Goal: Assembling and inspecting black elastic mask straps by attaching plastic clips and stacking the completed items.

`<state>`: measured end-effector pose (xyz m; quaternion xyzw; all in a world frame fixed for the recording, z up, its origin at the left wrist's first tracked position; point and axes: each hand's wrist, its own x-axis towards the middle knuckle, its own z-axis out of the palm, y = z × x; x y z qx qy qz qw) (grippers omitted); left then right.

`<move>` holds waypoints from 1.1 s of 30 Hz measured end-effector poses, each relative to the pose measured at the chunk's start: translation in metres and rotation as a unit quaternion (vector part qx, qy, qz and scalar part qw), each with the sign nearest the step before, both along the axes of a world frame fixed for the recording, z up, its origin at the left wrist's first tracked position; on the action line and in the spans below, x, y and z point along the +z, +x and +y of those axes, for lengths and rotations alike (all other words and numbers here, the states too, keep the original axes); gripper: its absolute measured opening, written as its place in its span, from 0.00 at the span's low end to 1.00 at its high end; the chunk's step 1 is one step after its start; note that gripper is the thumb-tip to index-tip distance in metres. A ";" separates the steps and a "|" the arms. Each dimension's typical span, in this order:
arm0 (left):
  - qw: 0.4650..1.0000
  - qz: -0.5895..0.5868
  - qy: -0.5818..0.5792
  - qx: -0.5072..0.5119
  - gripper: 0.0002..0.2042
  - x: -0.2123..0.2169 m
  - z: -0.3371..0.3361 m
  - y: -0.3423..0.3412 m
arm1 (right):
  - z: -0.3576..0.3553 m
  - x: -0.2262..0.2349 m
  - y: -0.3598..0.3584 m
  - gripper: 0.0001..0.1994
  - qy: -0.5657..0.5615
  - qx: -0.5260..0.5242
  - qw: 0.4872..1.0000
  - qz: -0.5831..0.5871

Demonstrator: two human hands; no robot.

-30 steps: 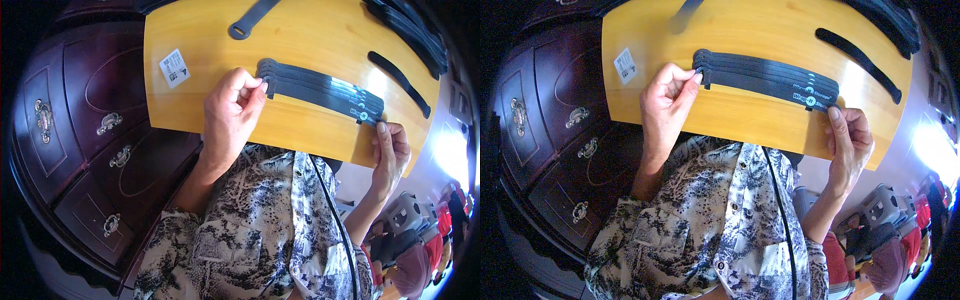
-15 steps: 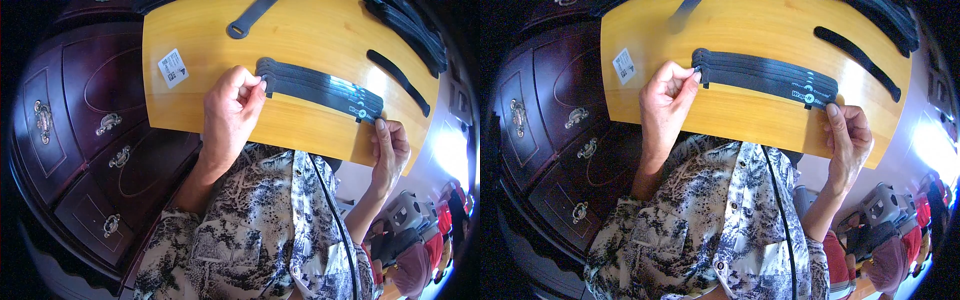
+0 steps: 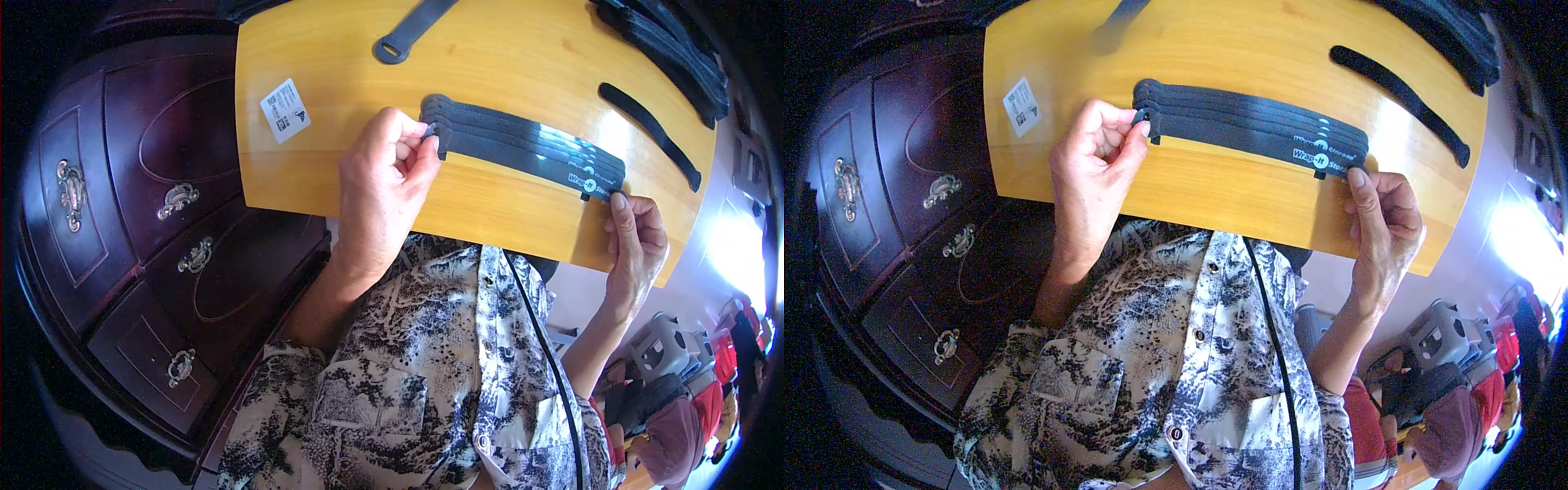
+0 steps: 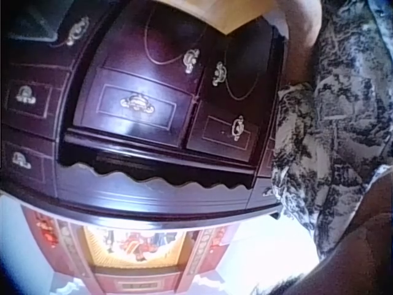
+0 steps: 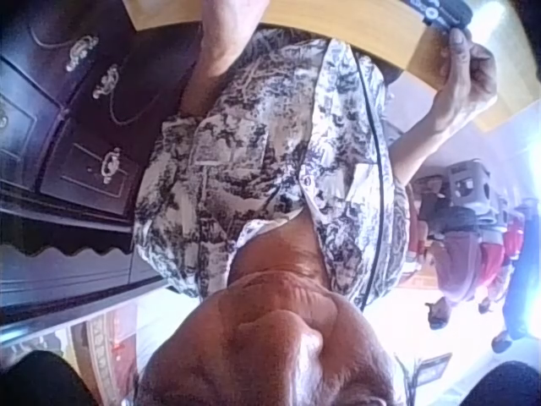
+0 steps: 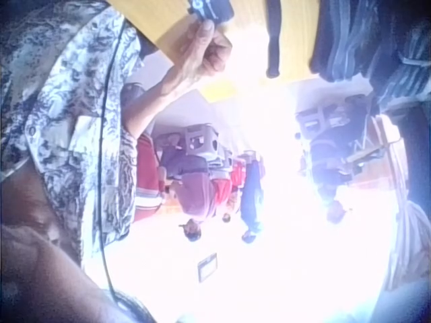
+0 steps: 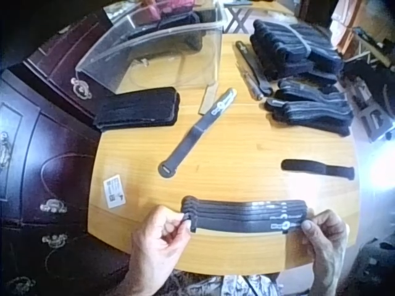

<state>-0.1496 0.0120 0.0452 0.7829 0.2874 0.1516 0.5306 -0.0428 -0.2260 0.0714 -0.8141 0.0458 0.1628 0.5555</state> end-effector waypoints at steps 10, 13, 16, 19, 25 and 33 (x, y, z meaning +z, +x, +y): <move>0.999 0.044 -0.014 -0.015 0.08 -0.001 -0.003 -0.001 | -0.003 0.000 0.000 0.08 -0.013 -0.025 0.999 0.016; 0.998 0.047 -0.020 -0.020 0.08 0.004 -0.004 0.002 | -0.004 0.003 0.000 0.08 -0.009 -0.019 1.000 0.016; 0.998 0.058 -0.012 -0.024 0.07 0.009 -0.001 0.003 | -0.001 0.008 0.003 0.08 0.015 -0.018 0.999 0.028; 0.996 0.072 -0.054 -0.022 0.08 0.014 -0.001 0.005 | -0.001 0.008 0.004 0.08 0.018 -0.029 0.999 0.032; 0.995 0.074 -0.073 -0.008 0.09 0.010 -0.002 0.004 | -0.002 0.006 0.004 0.08 0.015 -0.040 0.999 0.019; 0.994 0.082 -0.064 -0.033 0.06 0.009 0.002 0.002 | 0.000 0.007 0.003 0.09 -0.005 -0.037 0.999 0.014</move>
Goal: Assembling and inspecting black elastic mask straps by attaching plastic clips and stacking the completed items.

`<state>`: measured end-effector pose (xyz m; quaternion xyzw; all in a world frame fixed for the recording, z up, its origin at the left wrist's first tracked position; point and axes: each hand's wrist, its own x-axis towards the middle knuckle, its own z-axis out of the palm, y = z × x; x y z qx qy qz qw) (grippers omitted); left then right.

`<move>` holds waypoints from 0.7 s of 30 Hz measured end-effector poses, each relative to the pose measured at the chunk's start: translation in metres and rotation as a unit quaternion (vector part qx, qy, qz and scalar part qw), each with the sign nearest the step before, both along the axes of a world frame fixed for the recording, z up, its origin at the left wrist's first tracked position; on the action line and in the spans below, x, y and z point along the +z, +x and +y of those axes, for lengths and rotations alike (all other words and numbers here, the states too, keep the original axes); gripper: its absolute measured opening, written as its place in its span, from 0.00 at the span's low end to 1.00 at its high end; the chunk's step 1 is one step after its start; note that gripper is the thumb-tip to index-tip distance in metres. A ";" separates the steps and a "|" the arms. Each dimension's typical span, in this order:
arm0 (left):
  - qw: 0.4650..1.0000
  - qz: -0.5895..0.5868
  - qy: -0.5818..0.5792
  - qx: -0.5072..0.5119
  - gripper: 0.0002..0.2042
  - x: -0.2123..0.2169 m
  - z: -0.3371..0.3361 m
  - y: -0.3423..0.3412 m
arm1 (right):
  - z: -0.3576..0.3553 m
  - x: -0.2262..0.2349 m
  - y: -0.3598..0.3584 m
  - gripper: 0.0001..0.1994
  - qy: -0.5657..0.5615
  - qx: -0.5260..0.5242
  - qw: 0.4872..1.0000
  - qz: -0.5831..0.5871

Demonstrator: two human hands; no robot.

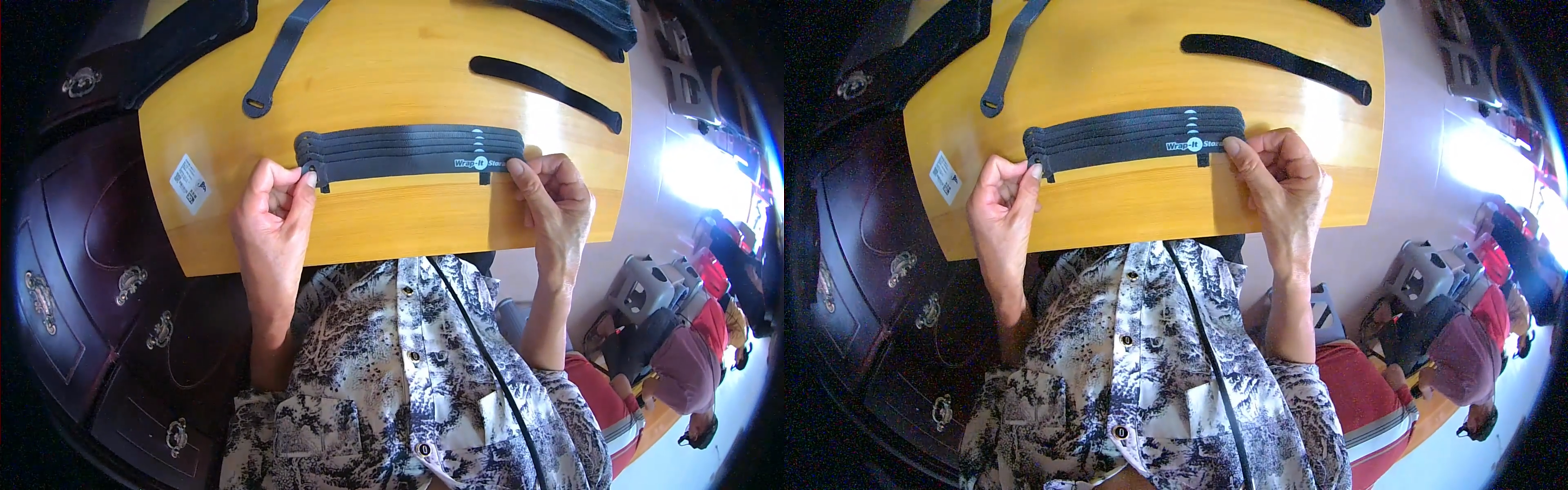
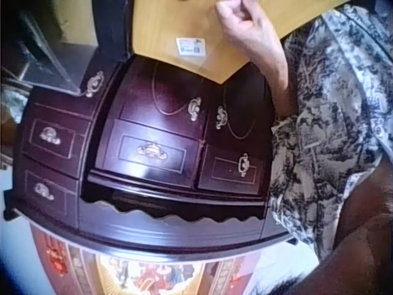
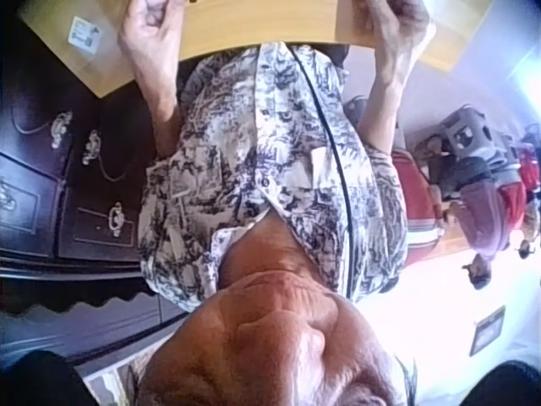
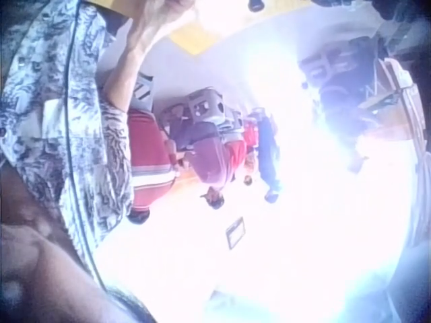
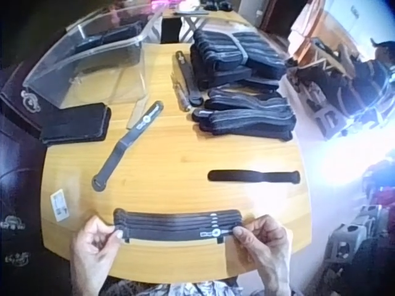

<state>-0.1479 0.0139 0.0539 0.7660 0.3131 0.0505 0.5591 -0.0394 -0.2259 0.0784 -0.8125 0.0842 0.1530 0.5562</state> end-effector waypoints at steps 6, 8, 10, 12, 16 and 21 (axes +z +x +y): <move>1.000 0.002 0.010 -0.003 0.06 0.002 0.000 0.000 | 0.002 0.000 0.001 0.08 -0.041 0.013 0.999 -0.003; 1.000 0.006 0.005 -0.001 0.06 0.004 -0.001 0.002 | 0.002 0.000 0.001 0.08 -0.046 0.018 0.999 -0.004; 1.000 0.003 0.007 0.017 0.09 0.005 -0.002 0.004 | 0.003 0.003 0.002 0.09 -0.038 0.017 0.999 0.001; 1.000 0.009 0.008 0.017 0.09 0.006 0.000 0.003 | 0.005 0.004 0.003 0.10 -0.029 0.017 0.999 0.007; 0.999 0.023 -0.028 0.007 0.08 0.010 0.006 0.003 | 0.006 0.002 0.004 0.08 -0.027 0.025 0.999 0.010; 0.997 0.037 -0.070 -0.012 0.08 0.013 0.013 0.005 | 0.005 0.002 0.007 0.11 0.001 0.027 1.000 0.004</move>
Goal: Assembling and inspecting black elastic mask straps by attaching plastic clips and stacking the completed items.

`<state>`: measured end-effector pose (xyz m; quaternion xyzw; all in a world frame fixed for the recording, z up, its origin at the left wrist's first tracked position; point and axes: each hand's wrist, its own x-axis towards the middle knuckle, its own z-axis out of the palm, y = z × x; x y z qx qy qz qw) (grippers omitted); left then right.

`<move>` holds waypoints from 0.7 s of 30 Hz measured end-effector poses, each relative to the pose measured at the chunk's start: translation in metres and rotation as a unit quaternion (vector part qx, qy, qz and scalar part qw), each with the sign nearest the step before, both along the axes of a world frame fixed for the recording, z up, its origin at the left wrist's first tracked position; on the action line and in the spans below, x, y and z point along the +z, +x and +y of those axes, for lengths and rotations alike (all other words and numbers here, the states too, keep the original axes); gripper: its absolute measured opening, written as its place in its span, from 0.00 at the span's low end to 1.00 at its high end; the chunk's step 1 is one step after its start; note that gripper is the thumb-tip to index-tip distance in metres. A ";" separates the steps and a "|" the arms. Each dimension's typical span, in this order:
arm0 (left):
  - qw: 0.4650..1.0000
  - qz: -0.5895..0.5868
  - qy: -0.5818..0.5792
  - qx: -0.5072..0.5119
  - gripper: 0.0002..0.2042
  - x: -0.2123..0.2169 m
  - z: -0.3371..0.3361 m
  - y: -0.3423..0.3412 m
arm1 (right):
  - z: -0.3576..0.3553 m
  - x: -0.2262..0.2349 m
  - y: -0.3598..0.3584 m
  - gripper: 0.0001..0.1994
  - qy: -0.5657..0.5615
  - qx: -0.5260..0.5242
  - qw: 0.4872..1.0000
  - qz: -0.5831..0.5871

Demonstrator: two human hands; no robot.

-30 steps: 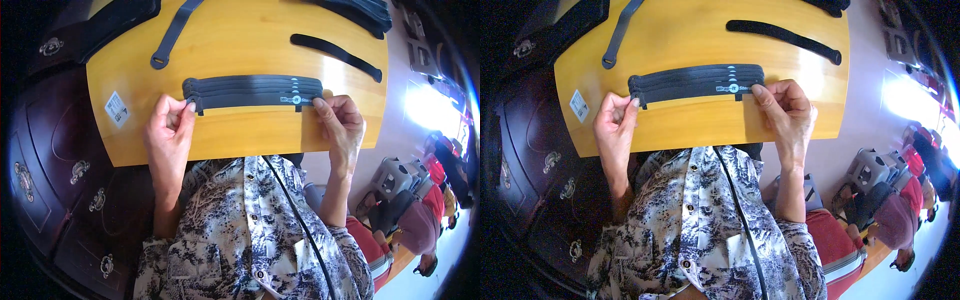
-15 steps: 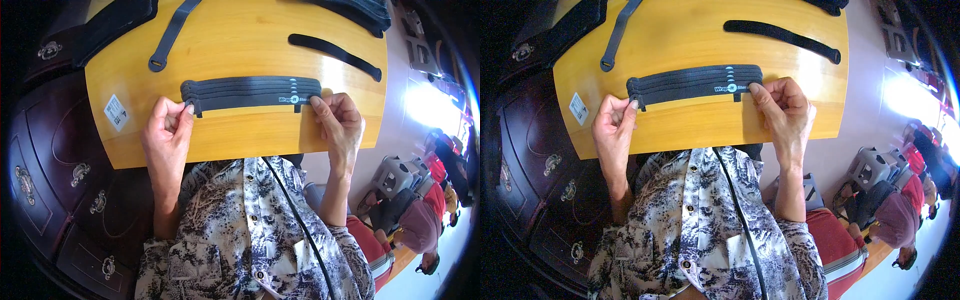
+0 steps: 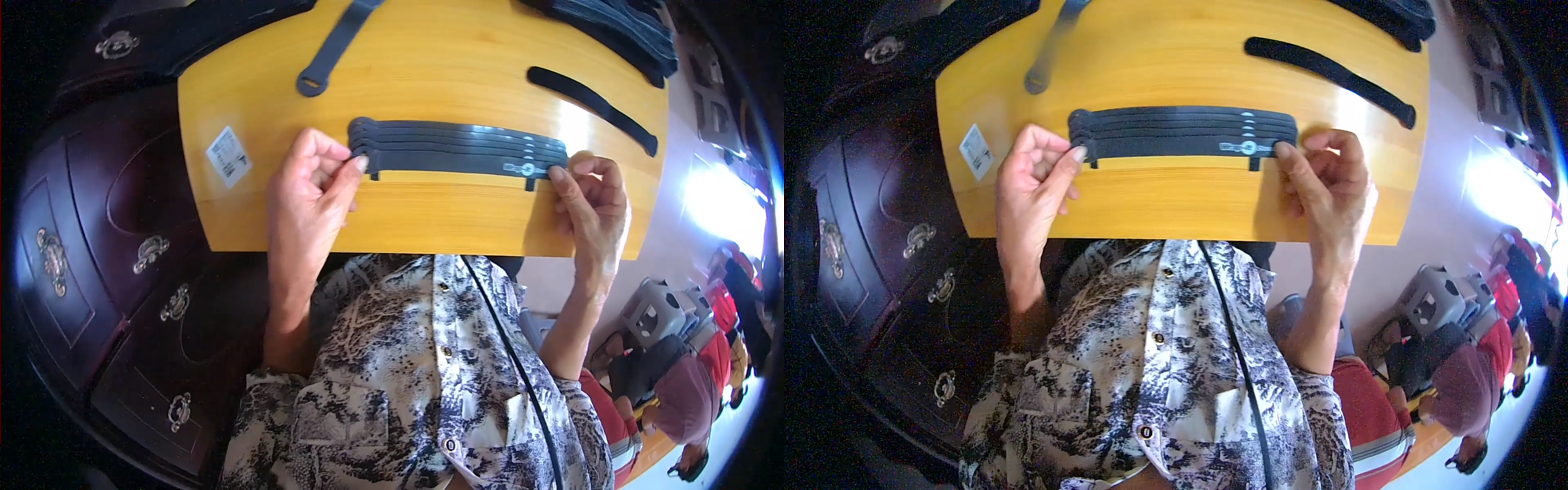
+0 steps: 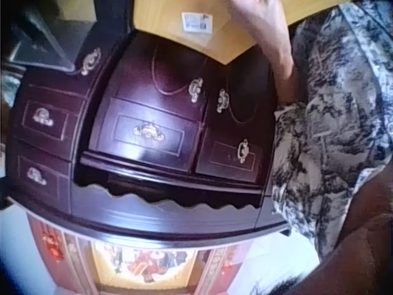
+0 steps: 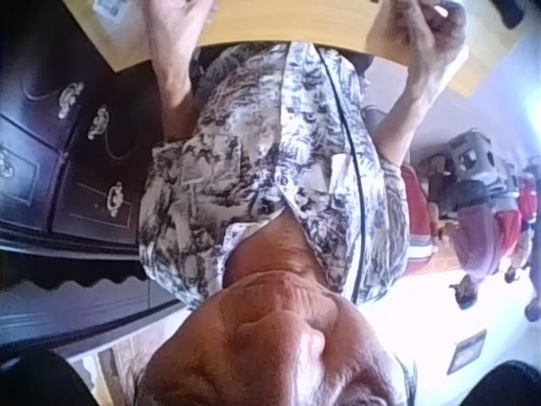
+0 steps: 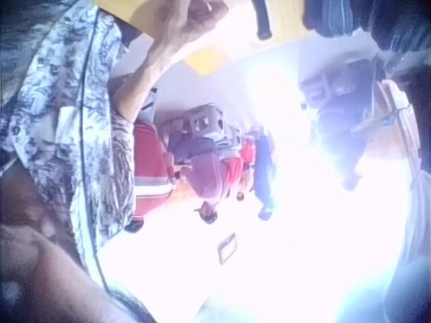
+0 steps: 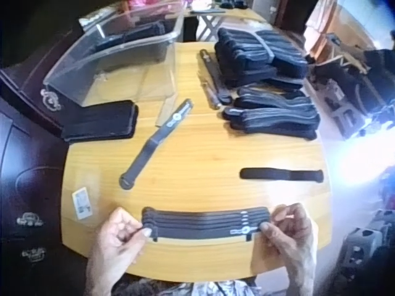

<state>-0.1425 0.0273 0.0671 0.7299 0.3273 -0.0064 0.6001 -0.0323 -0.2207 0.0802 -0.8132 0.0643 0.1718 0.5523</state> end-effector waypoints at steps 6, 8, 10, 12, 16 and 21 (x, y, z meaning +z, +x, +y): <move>0.998 0.051 -0.039 -0.006 0.08 0.005 0.004 0.007 | -0.002 0.008 0.008 0.12 -0.023 0.012 0.998 0.061; 0.998 0.042 -0.047 -0.007 0.08 0.001 0.005 0.004 | -0.003 0.006 0.008 0.12 -0.020 0.027 0.997 0.066; 0.998 0.027 -0.048 0.004 0.09 0.001 0.005 0.001 | 0.001 0.009 0.007 0.12 -0.049 0.033 0.997 0.044; 0.999 0.012 -0.048 0.016 0.10 0.007 0.003 -0.001 | 0.005 0.015 0.003 0.12 -0.077 0.040 0.996 0.023; 0.992 -0.096 0.076 0.036 0.08 0.001 -0.016 -0.007 | 0.023 0.026 -0.018 0.06 -0.076 0.070 0.992 -0.075; 0.960 -0.175 0.184 -0.117 0.07 -0.010 -0.036 0.013 | 0.065 -0.001 -0.021 0.08 -0.078 0.256 0.949 -0.169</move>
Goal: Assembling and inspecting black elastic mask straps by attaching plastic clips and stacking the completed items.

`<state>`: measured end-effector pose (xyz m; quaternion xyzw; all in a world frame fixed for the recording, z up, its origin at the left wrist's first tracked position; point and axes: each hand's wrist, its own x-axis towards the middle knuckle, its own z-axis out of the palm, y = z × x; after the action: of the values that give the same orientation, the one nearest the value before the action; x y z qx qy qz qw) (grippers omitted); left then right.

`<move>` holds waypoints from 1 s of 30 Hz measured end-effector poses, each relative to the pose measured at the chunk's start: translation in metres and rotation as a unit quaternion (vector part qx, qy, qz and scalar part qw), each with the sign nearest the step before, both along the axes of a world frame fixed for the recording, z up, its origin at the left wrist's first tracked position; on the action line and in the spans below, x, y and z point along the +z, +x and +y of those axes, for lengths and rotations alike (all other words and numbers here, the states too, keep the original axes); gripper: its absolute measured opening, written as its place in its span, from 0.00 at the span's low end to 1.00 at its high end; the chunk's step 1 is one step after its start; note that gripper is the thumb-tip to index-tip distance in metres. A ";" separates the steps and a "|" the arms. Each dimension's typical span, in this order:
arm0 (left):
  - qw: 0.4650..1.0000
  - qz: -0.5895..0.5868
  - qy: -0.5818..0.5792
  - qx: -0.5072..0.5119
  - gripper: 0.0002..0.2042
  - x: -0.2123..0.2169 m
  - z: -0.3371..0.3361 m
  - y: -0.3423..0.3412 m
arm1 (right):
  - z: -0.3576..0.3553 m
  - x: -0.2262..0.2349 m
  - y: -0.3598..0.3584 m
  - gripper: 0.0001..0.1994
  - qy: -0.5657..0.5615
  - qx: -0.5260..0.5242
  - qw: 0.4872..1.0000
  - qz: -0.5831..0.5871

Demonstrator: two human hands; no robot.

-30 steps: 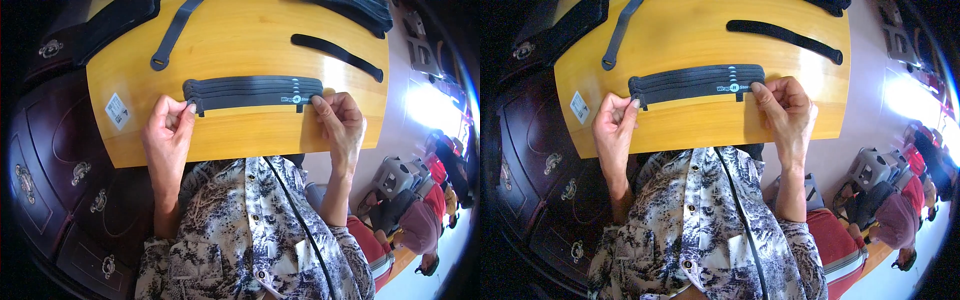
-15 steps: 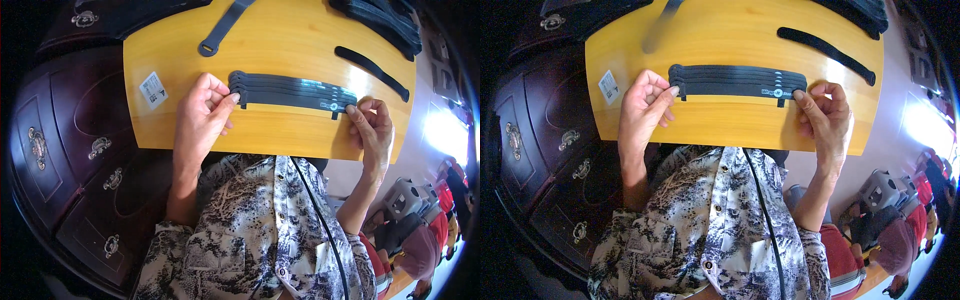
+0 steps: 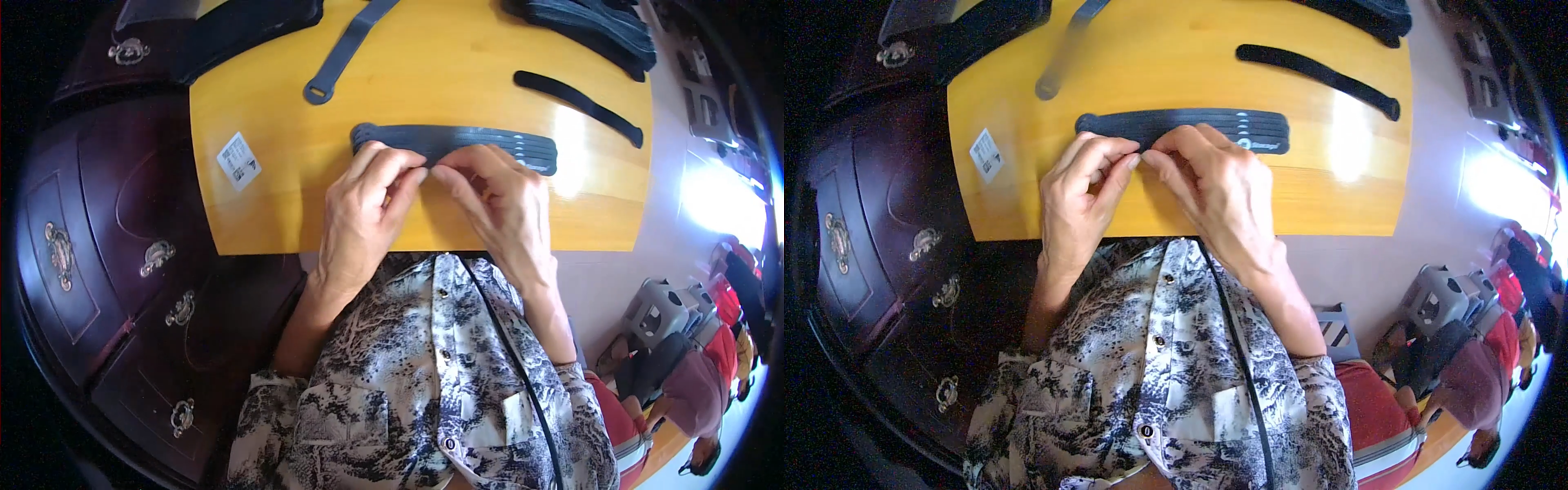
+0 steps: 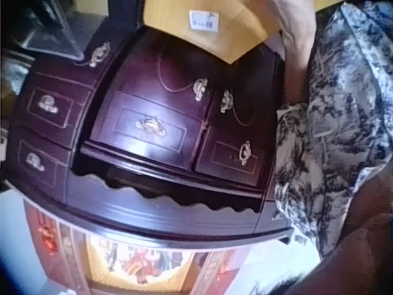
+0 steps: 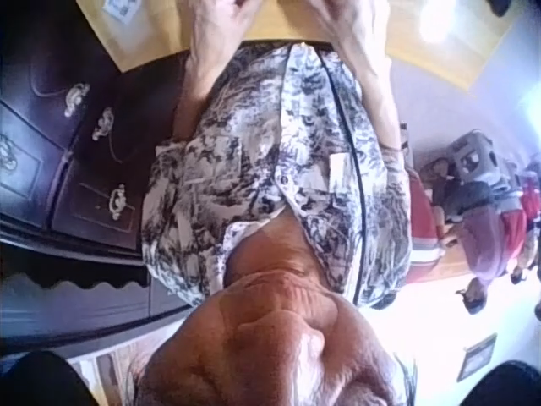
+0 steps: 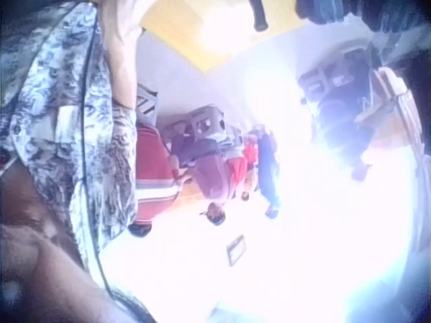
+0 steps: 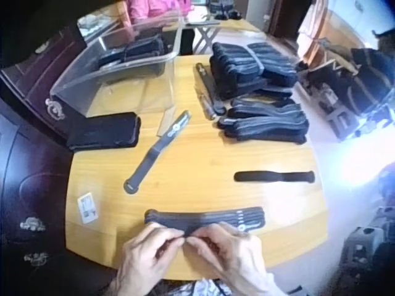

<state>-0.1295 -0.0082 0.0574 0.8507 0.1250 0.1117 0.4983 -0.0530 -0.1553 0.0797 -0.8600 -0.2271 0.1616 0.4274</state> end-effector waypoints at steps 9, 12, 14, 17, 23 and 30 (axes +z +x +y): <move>0.996 0.078 -0.042 0.005 0.07 0.006 0.001 0.010 | -0.059 0.017 0.037 0.12 -0.163 -0.160 0.973 0.022; 0.995 0.094 -0.046 0.002 0.07 0.006 0.002 0.011 | -0.060 0.025 0.054 0.11 -0.195 -0.142 0.959 -0.148; 0.995 0.094 -0.041 0.001 0.07 0.007 0.001 0.012 | -0.061 0.018 0.070 0.12 -0.200 -0.114 0.955 -0.188; 0.995 0.095 -0.023 -0.005 0.07 0.010 0.001 0.014 | -0.063 0.011 0.086 0.13 -0.188 -0.081 0.965 -0.162; 0.997 0.078 -0.017 -0.009 0.07 0.011 -0.003 0.006 | -0.079 0.019 0.067 0.08 -0.087 -0.155 0.952 -0.247; 0.928 -0.004 -0.307 -0.213 0.18 0.033 -0.042 -0.004 | -0.058 0.058 -0.022 0.08 0.243 -0.234 0.926 0.168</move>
<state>-0.1339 -0.0505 0.0902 0.6619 -0.0325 -0.0372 0.7479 -0.0748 -0.2132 0.1372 -0.7184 0.0232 0.1391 0.6812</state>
